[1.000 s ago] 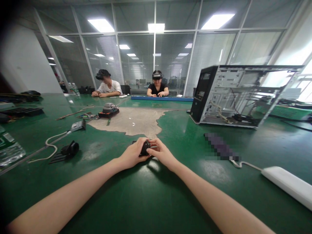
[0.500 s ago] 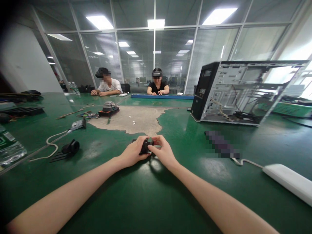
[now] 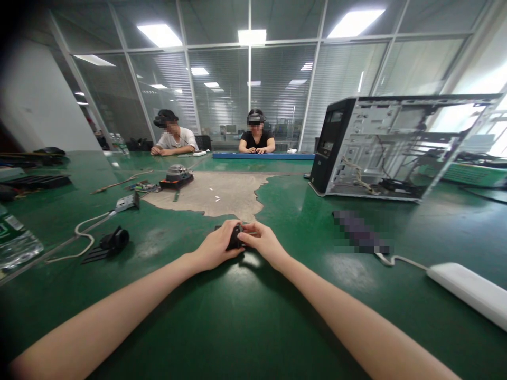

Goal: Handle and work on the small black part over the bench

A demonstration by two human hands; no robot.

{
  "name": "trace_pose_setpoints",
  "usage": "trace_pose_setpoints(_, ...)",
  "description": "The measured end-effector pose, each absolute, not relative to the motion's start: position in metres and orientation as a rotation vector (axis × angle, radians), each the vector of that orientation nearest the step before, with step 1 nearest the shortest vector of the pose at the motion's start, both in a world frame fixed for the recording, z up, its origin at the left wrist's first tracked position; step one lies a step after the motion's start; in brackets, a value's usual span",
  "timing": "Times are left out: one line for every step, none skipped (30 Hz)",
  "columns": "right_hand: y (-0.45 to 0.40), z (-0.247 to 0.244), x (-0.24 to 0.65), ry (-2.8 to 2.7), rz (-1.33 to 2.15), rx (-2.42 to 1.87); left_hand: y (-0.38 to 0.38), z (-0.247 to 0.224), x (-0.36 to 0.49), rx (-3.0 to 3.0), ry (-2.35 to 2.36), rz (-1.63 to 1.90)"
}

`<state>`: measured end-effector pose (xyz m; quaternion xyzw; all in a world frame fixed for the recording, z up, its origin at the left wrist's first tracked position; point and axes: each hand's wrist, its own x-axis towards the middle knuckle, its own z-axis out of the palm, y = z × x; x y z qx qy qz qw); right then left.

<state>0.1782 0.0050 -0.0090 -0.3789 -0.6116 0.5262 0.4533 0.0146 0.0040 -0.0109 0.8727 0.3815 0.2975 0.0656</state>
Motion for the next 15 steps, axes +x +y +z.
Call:
trace_pose_setpoints(0.004, -0.009, 0.178, -1.525, 1.275, -0.936, 0.004, -0.011, 0.015, 2.636, 1.147, 0.896)
trace_pose_setpoints(0.004, -0.009, 0.178, -1.550, 1.242, -0.933, 0.003, -0.010, 0.015, 2.640, 1.144, 0.894)
trace_pose_setpoints(0.003, -0.009, 0.179, -1.579, 1.206, -0.927, 0.003, -0.010, 0.014, 2.644, 1.143, 0.893)
trace_pose_setpoints(0.003, -0.009, 0.179, -1.604, 1.176, -0.920, 0.002, -0.010, 0.014, 2.647, 1.143, 0.891)
trace_pose_setpoints(0.003, -0.009, 0.180, -1.624, 1.159, -0.911, 0.002, -0.010, 0.014, 2.650, 1.143, 0.889)
trace_pose_setpoints(0.003, -0.009, 0.181, -1.638, 1.155, -0.904, 0.002, -0.010, 0.014, 2.652, 1.143, 0.887)
trace_pose_setpoints(0.005, -0.009, 0.181, -1.645, 1.158, -0.900, 0.002, -0.009, 0.014, 2.655, 1.144, 0.886)
trace_pose_setpoints(0.006, -0.009, 0.181, -1.652, 1.166, -0.897, 0.002, -0.009, 0.014, 2.657, 1.143, 0.885)
trace_pose_setpoints(0.008, -0.010, 0.182, -1.661, 1.170, -0.898, 0.002, -0.009, 0.014, 2.659, 1.140, 0.882)
trace_pose_setpoints(0.010, -0.011, 0.182, -1.671, 1.167, -0.905, 0.002, -0.009, 0.014, 2.659, 1.136, 0.879)
trace_pose_setpoints(0.012, -0.011, 0.182, -1.681, 1.156, -0.916, 0.002, -0.009, 0.015, 2.658, 1.132, 0.876)
trace_pose_setpoints(0.013, -0.012, 0.183, -1.690, 1.142, -0.927, 0.002, -0.009, 0.015, 2.656, 1.129, 0.875)
trace_pose_setpoints(0.013, -0.012, 0.183, -1.700, 1.128, -0.935, 0.002, -0.009, 0.015, 2.653, 1.128, 0.876)
trace_pose_setpoints(0.013, -0.013, 0.183, -1.709, 1.112, -0.939, 0.002, -0.009, 0.015, 2.648, 1.131, 0.881)
trace_pose_setpoints(0.011, -0.013, 0.182, -1.715, 1.096, -0.940, 0.002, -0.009, 0.015, 2.643, 1.138, 0.888)
